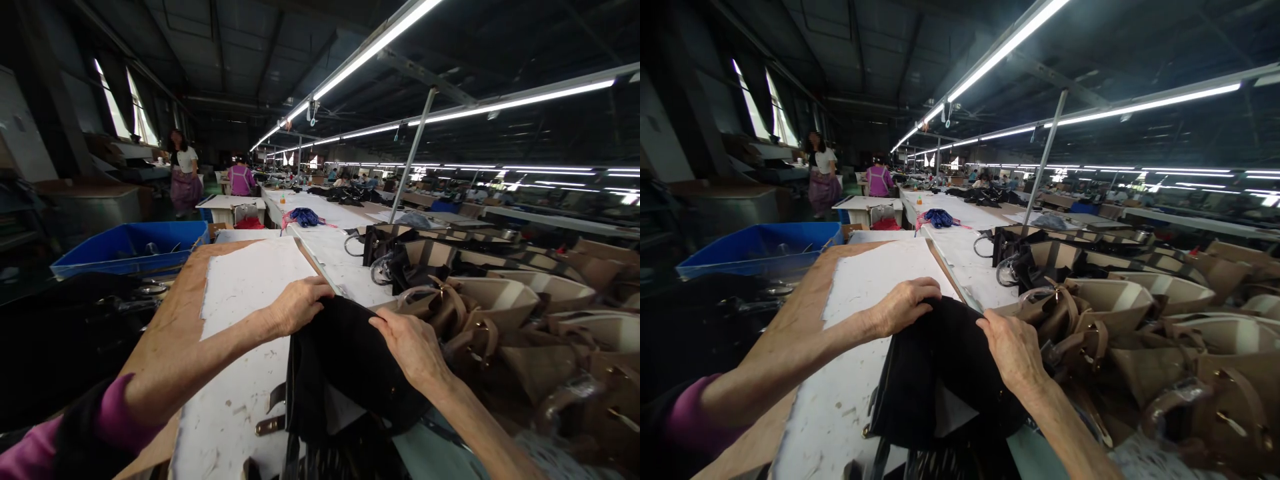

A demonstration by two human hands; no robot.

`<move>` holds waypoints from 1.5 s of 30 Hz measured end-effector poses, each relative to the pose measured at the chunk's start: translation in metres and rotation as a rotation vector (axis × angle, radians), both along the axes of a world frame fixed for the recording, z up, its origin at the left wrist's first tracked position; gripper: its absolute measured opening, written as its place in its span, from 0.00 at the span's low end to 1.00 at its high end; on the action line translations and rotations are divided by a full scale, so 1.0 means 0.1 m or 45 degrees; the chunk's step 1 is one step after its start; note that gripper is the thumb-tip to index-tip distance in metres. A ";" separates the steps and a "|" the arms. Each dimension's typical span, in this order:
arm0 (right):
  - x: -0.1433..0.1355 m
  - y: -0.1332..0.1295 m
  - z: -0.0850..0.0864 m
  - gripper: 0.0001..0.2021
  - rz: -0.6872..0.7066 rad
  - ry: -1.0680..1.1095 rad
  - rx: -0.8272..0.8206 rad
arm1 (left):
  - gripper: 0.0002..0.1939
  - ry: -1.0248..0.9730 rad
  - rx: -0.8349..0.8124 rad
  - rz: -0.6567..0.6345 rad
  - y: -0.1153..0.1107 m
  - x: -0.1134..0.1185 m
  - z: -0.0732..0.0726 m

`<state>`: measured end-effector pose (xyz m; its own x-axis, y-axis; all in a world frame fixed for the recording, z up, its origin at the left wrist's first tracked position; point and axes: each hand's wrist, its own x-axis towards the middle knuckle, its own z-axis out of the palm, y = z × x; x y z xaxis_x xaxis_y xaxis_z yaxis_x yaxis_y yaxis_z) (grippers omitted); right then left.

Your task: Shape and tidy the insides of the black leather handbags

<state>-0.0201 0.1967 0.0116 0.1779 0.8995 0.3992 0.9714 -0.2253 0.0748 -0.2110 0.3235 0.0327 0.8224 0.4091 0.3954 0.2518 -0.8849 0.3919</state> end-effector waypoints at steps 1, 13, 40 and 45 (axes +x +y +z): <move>0.00 0.00 0.00 0.12 0.000 0.003 0.001 | 0.11 0.032 0.040 0.025 -0.01 0.02 0.02; -0.04 -0.01 0.07 0.13 0.018 0.047 -0.036 | 0.08 0.181 0.050 0.380 -0.09 0.09 0.00; 0.03 0.15 0.01 0.12 0.035 -0.006 -0.058 | 0.03 0.315 0.300 0.261 0.10 0.00 0.00; -0.04 0.11 0.10 0.13 0.061 -0.026 -0.070 | 0.05 0.238 0.183 0.246 0.11 -0.01 0.00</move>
<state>-0.0238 0.2080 0.0219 0.1263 0.9276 0.3517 0.9791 -0.1735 0.1059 -0.2118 0.3344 0.0327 0.7989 0.5159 0.3093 0.4768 -0.8566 0.1971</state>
